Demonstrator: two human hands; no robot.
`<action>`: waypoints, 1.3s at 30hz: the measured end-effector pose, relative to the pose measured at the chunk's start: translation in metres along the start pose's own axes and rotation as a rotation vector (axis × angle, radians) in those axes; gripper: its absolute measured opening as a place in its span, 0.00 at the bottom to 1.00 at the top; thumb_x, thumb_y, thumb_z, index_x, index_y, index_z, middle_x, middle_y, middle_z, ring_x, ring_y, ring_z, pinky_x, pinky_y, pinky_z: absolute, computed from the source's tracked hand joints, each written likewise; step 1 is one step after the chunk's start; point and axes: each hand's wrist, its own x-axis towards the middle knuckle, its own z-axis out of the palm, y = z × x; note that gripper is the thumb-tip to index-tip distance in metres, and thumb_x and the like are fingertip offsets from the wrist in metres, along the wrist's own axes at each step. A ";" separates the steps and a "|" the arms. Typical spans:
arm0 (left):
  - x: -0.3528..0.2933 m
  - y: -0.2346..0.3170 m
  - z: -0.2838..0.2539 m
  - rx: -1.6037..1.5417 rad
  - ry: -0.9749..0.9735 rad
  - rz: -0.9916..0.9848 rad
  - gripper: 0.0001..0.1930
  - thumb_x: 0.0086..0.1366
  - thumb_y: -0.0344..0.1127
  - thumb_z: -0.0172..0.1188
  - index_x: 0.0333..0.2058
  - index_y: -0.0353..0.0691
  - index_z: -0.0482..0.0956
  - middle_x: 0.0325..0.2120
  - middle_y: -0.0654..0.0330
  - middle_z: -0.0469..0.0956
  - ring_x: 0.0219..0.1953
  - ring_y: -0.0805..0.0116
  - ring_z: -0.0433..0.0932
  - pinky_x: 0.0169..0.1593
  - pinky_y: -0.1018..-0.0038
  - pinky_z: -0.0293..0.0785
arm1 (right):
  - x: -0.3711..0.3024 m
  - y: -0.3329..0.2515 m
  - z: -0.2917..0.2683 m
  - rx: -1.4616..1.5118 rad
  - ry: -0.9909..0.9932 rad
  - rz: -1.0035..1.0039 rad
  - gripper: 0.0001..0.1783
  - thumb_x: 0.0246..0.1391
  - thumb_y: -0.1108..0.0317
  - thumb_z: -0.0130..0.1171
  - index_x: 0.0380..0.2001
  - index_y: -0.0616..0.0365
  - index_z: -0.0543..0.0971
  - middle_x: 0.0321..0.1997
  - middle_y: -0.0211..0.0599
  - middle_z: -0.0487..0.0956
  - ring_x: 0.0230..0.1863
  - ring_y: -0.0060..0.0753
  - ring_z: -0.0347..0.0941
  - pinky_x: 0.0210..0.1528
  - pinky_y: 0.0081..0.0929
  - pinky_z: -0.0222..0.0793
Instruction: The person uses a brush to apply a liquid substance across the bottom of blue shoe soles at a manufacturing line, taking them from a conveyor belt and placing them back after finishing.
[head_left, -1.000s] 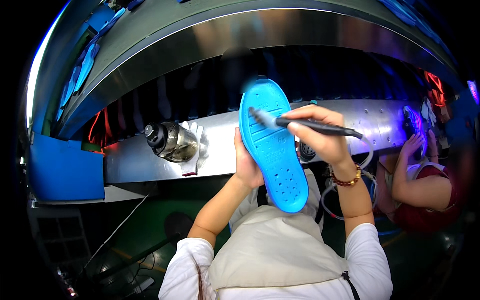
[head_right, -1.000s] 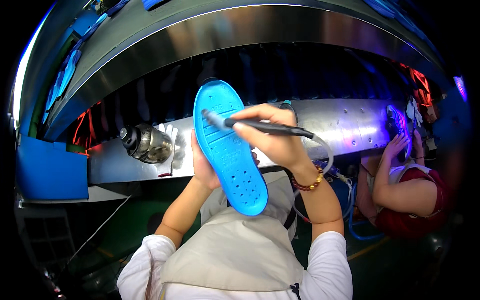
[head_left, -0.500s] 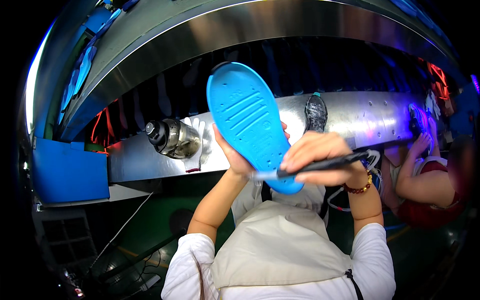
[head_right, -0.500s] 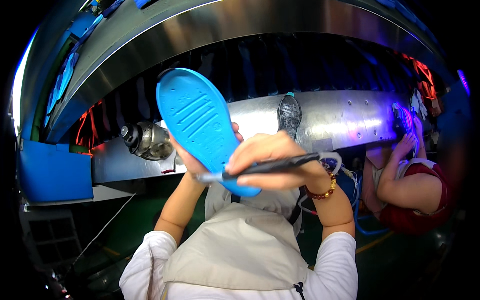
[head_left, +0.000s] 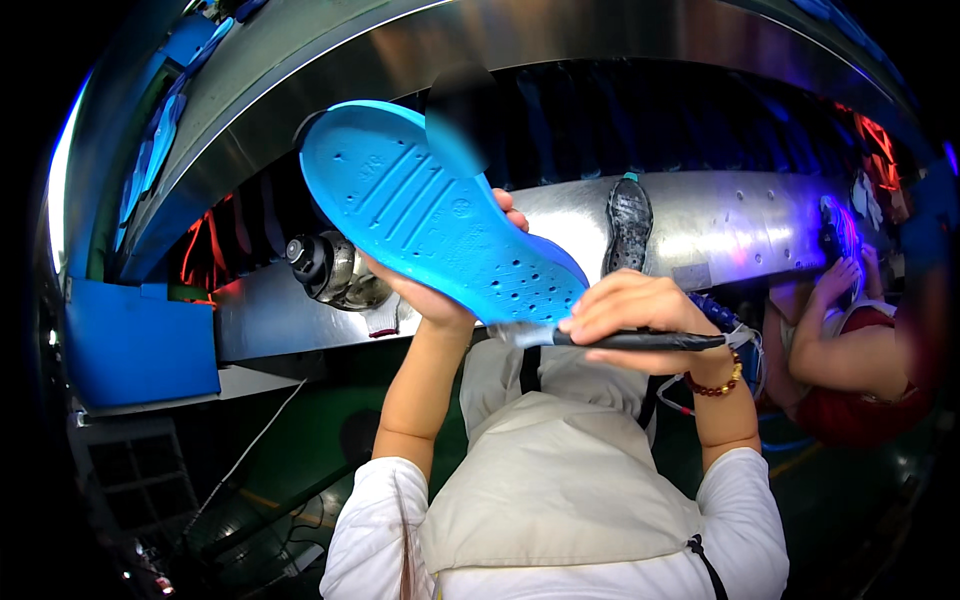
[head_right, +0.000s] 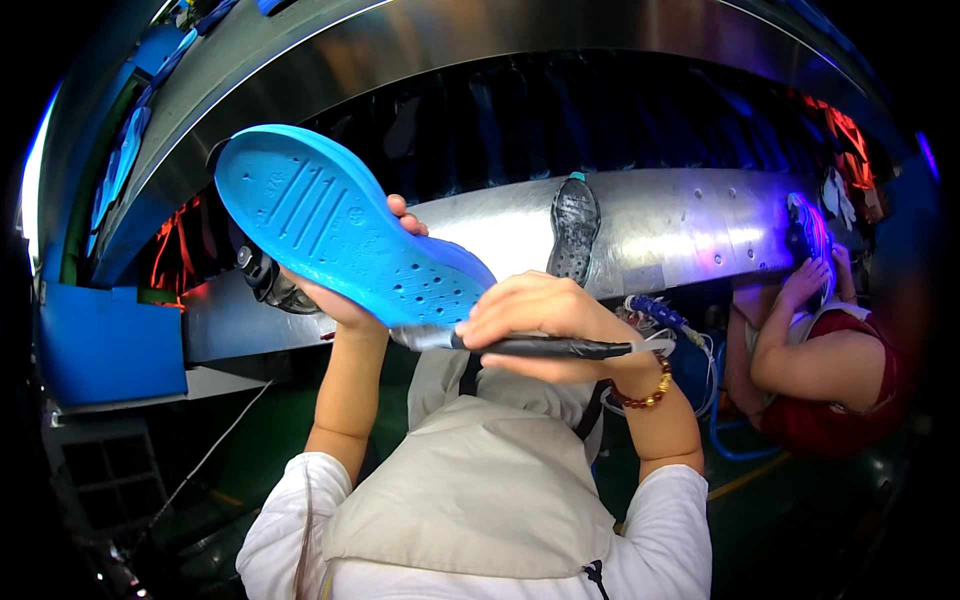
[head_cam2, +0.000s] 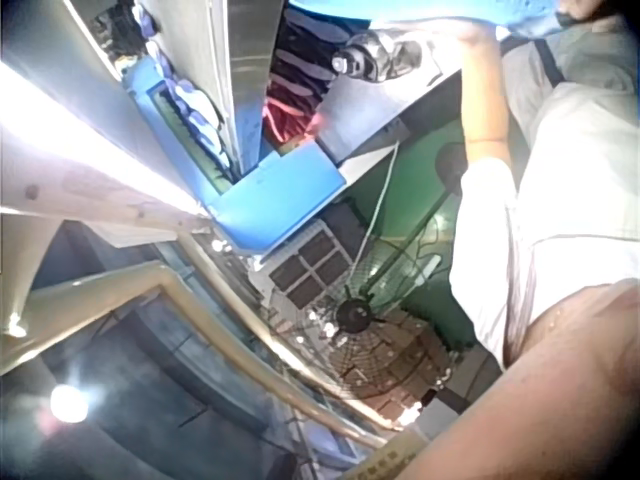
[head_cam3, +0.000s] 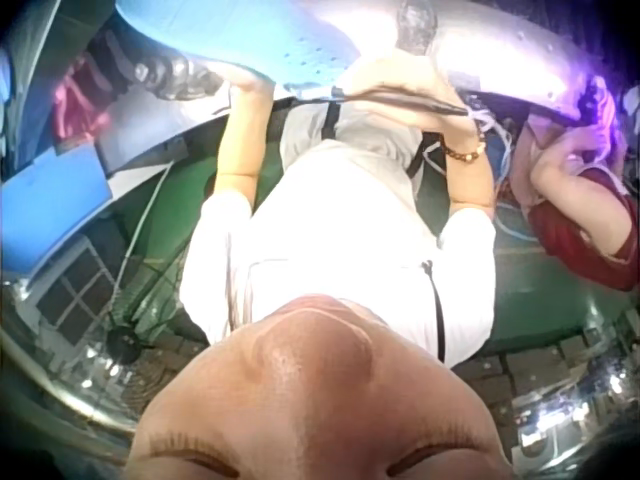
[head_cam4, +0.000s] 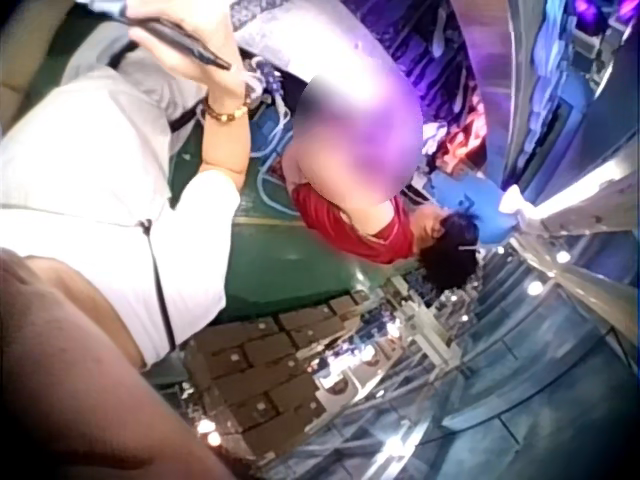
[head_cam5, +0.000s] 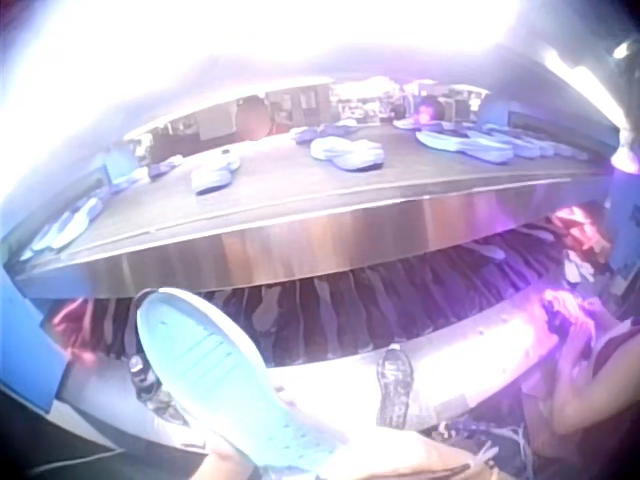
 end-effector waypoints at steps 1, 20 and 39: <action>0.001 0.004 0.002 0.000 0.000 0.012 0.50 0.45 0.79 0.30 0.53 0.40 0.61 0.42 0.45 0.70 0.40 0.53 0.72 0.45 0.60 0.70 | -0.001 0.000 -0.005 0.055 -0.060 -0.015 0.10 0.38 0.74 0.63 0.29 0.59 0.79 0.33 0.38 0.79 0.39 0.35 0.74 0.42 0.28 0.69; -0.020 -0.022 0.041 0.049 0.246 -0.098 0.49 0.50 0.75 0.30 0.59 0.39 0.50 0.52 0.43 0.61 0.49 0.46 0.67 0.50 0.53 0.66 | -0.010 0.010 0.033 1.021 0.549 0.328 0.12 0.46 0.77 0.56 0.37 0.68 0.73 0.40 0.51 0.75 0.41 0.36 0.74 0.45 0.29 0.71; -0.005 0.018 0.026 0.427 0.007 -0.868 0.32 0.55 0.46 0.49 0.54 0.30 0.59 0.44 0.48 0.70 0.44 0.64 0.72 0.46 0.74 0.68 | -0.004 -0.006 -0.018 0.145 -0.035 0.074 0.12 0.39 0.79 0.61 0.32 0.64 0.78 0.37 0.47 0.78 0.40 0.40 0.76 0.43 0.28 0.72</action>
